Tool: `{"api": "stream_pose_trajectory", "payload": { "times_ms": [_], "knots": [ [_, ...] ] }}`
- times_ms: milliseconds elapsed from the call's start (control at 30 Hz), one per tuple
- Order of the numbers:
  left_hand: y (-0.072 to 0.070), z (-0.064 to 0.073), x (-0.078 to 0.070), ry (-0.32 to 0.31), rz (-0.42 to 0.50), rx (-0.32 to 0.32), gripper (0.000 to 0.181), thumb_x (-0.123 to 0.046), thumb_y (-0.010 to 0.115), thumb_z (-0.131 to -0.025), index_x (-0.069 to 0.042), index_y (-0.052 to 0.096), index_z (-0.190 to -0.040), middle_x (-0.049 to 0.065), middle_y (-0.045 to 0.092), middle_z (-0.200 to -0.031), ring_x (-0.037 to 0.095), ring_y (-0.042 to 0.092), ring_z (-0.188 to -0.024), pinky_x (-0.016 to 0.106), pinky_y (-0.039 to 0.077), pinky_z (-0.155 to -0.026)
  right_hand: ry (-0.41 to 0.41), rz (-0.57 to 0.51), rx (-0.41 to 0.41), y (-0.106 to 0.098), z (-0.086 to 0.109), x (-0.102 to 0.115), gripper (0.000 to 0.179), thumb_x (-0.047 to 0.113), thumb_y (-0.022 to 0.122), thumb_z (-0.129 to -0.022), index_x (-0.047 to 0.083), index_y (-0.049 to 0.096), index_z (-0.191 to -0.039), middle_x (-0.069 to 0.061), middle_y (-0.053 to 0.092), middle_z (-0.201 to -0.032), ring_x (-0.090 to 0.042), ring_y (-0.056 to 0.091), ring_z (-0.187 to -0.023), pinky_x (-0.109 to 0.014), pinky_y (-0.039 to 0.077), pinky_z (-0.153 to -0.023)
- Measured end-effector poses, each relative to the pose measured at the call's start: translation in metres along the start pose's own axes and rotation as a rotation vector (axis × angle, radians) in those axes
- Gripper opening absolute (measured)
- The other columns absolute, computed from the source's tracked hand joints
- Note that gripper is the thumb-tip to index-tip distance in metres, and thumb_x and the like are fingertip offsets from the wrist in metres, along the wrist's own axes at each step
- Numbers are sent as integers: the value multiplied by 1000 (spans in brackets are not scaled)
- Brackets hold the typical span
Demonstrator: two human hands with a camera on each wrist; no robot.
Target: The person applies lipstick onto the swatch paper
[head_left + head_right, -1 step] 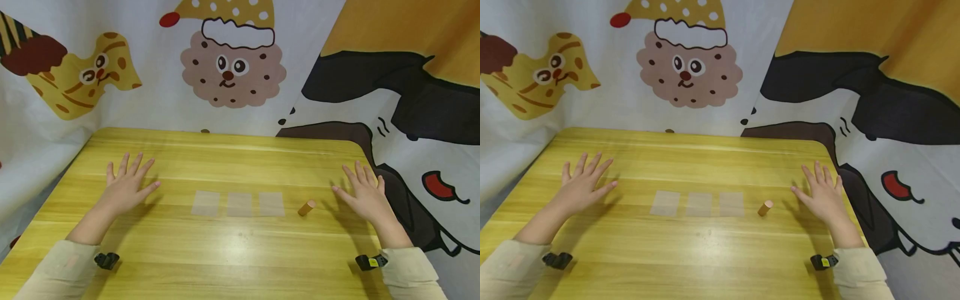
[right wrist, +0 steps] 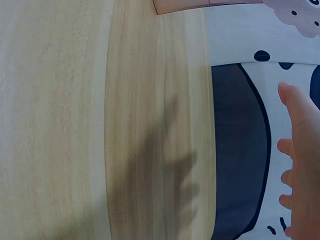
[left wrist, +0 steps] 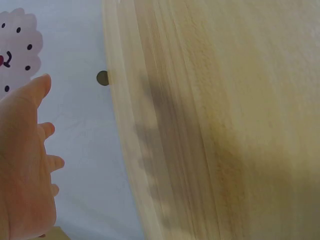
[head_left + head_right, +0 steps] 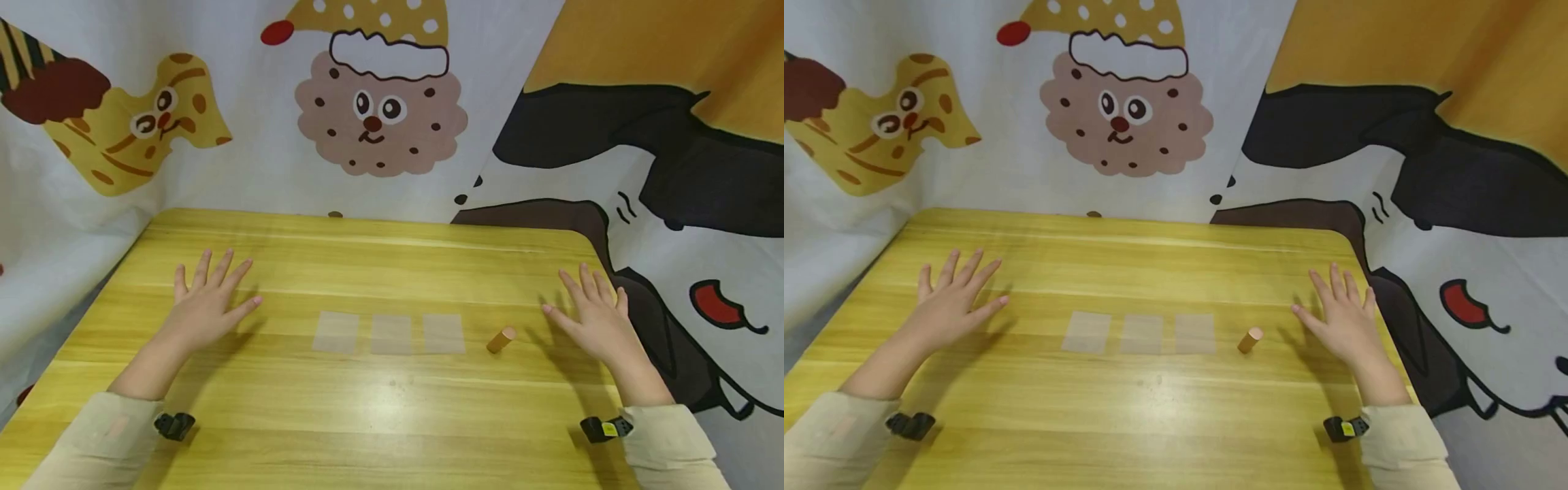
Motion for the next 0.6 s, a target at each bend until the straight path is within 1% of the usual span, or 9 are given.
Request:
{"api": "stream_pose_trajectory", "payload": {
  "times_ms": [200, 333, 433, 600],
  "knots": [
    [-1, 0, 0, 1, 2, -5, 75, -55, 39, -98, -17, 9, -155, 22, -1, -157, 34, -26, -137, 61, -27, -97, -4, -10, -11, -1, 0, 2, 79, 56, 45, -96, 13, 14, -154, -22, -5, -157, -42, -9, -141, -65, -17, -102],
    [-2, 0, -1, 5, 4, -11, 75, -55, 39, -98, -16, 11, -155, 22, -1, -157, 35, -25, -137, 61, -27, -97, -4, -18, -11, -1, 1, 2, 79, 55, 46, -96, 12, 15, -154, -21, -7, -157, -41, -10, -141, -65, -17, -102],
    [-2, 1, -1, 7, 8, -9, 74, -55, 38, -98, -15, 11, -155, 21, -3, -157, 35, -25, -137, 62, -26, -97, -5, -18, -12, -1, 2, 3, 79, 54, 47, -96, 12, 15, -154, -22, -6, -157, -41, -9, -141, -66, -16, -102],
    [-1, 1, -1, 6, 13, -6, 74, -55, 38, -99, -17, 9, -155, 20, -5, -157, 35, -26, -137, 64, -25, -97, -8, -18, -17, -4, 5, 4, 79, 55, 46, -96, 12, 15, -154, -24, -3, -156, -40, -11, -141, -66, -15, -102]
  ]
}}
Point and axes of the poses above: each hand's wrist, its own z-axis away from the middle knuckle, its own y-axis out of the palm, x = y × z, the point moved 4 cm from there along -z, towards the middle knuckle
